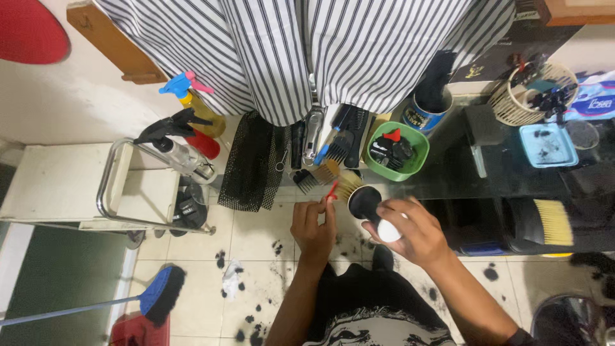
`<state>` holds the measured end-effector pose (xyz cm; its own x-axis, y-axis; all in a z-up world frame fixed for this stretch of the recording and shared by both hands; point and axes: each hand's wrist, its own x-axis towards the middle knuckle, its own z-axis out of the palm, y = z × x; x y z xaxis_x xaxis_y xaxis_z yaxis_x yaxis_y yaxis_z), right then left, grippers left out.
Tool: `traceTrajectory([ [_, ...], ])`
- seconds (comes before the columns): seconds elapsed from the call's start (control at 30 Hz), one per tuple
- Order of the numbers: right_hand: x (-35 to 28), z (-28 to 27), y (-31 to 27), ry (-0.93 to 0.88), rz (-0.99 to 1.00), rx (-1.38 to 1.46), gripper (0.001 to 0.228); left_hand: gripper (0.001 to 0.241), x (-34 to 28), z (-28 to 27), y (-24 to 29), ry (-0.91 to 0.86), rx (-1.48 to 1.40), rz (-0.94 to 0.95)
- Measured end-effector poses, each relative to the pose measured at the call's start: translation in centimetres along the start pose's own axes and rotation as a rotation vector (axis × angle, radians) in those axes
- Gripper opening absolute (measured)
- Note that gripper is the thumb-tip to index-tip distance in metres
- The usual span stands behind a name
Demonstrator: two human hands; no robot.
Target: The person cleans haircutting guards and tools by brushing them with a neck duster and placing them into a small container.
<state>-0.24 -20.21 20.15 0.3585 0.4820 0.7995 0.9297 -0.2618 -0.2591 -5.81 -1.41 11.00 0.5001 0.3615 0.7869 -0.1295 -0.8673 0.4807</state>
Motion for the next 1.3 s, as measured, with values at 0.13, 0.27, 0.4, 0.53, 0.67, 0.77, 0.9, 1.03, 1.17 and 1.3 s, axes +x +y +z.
traceTrajectory([
  [0.13, 0.5, -0.2, -0.4, -0.168, 0.023, 0.122, 0.047, 0.024, 0.1, 0.1, -0.4, -0.02, -0.025, -0.027],
  [0.27, 0.5, -0.2, -0.3, -0.079, -0.005, 0.042, 0.044, 0.021, -0.1, 0.2, -0.3, 0.001, -0.053, -0.029],
  [0.4, 0.1, 0.6, 0.0, -0.19, -0.007, 0.179, 0.053, 0.022, -0.6, 0.4, -1.0, -0.024, -0.03, -0.031],
  [0.53, -0.3, 1.0, 0.7, 0.001, -0.018, 0.072, 0.051, 0.019, -0.8, 1.3, -1.7, -0.023, -0.063, -0.031],
  [0.67, -1.2, 1.7, 1.4, -0.109, 0.001, 0.131, 0.05, 0.019, -0.8, 1.4, -1.6, -0.034, -0.102, -0.1],
  [0.77, -1.3, 1.3, 2.0, -0.045, 0.018, 0.093, 0.048, 0.017, -1.3, 2.0, -1.7, -0.03, -0.117, -0.143],
  [0.9, -1.4, 0.1, 2.9, -0.466, 0.179, 0.293, 0.046, 0.019, -2.7, 3.3, -2.7, -0.088, -0.113, -0.304],
  [1.03, -2.0, 1.0, 4.4, -0.401, 0.203, 0.08, 0.042, 0.014, -3.4, 3.6, -4.3, -0.055, -0.121, -0.467],
  [1.17, -2.8, 1.1, 5.3, -0.29, 0.266, 0.039, 0.036, 0.018, -4.1, 3.3, -4.7, -0.054, 0.062, -0.461],
  [1.3, -3.4, 1.7, 5.6, -0.319, 0.293, 0.01, 0.036, 0.02, -4.9, 3.8, -5.3, -0.193, 0.193, -0.668],
])
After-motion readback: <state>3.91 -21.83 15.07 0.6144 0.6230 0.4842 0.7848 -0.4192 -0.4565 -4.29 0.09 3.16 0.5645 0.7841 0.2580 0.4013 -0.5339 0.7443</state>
